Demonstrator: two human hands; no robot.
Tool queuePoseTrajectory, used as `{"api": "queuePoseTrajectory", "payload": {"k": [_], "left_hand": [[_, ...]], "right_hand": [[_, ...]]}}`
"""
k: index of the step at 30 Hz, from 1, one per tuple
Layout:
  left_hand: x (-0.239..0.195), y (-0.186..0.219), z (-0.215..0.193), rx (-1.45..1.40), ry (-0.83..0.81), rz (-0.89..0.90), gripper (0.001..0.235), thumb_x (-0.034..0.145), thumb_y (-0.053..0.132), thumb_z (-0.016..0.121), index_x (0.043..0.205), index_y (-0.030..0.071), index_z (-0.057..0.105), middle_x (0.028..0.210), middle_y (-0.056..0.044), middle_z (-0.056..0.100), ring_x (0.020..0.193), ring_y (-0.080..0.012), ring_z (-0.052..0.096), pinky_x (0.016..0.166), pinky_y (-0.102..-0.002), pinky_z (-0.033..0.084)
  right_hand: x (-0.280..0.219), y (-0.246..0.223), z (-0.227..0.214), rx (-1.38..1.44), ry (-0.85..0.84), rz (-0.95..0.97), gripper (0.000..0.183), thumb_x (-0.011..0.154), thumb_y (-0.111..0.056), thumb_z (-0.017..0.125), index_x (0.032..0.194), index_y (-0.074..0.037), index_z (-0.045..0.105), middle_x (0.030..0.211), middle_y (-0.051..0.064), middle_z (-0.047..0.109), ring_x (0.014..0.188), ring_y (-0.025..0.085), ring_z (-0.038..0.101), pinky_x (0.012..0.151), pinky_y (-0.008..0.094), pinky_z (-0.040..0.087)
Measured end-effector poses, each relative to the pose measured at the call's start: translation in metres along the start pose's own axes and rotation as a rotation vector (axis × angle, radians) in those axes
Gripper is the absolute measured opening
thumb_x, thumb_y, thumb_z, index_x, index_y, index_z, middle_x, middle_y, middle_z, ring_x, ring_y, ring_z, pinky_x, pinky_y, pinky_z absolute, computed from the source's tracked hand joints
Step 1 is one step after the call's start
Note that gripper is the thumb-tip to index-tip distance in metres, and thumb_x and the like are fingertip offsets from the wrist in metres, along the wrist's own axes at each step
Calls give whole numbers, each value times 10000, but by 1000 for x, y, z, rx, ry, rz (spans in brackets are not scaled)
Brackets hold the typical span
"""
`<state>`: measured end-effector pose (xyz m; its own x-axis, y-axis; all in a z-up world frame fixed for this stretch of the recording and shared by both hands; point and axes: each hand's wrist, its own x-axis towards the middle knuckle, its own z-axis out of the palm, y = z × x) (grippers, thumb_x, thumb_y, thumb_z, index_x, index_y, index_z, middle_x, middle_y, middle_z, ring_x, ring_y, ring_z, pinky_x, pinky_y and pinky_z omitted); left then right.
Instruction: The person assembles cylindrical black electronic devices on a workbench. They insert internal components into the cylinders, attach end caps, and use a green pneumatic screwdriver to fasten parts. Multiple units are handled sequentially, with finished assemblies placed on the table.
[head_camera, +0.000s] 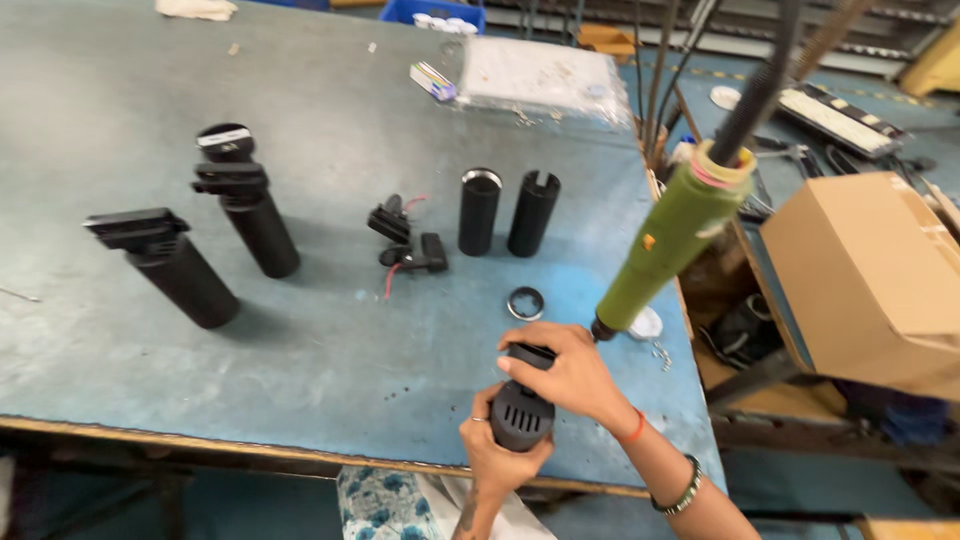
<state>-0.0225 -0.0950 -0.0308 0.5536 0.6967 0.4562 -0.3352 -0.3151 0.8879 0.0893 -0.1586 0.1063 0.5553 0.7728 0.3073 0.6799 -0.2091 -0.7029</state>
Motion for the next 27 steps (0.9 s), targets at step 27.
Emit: {"api": "queuePoseTrajectory", "payload": {"k": [27], "left_hand": [[13,31,6,-165,-200,-131,913,809,95,846,1544,108,305,1130,-156,747,972,-237,811,808,-341,655]], "right_hand": [[-23,-39,-105,662,629,-458,597,1133,-482,595,1394,33,443,1011,151,587,833,215,631,736,354,566]]}}
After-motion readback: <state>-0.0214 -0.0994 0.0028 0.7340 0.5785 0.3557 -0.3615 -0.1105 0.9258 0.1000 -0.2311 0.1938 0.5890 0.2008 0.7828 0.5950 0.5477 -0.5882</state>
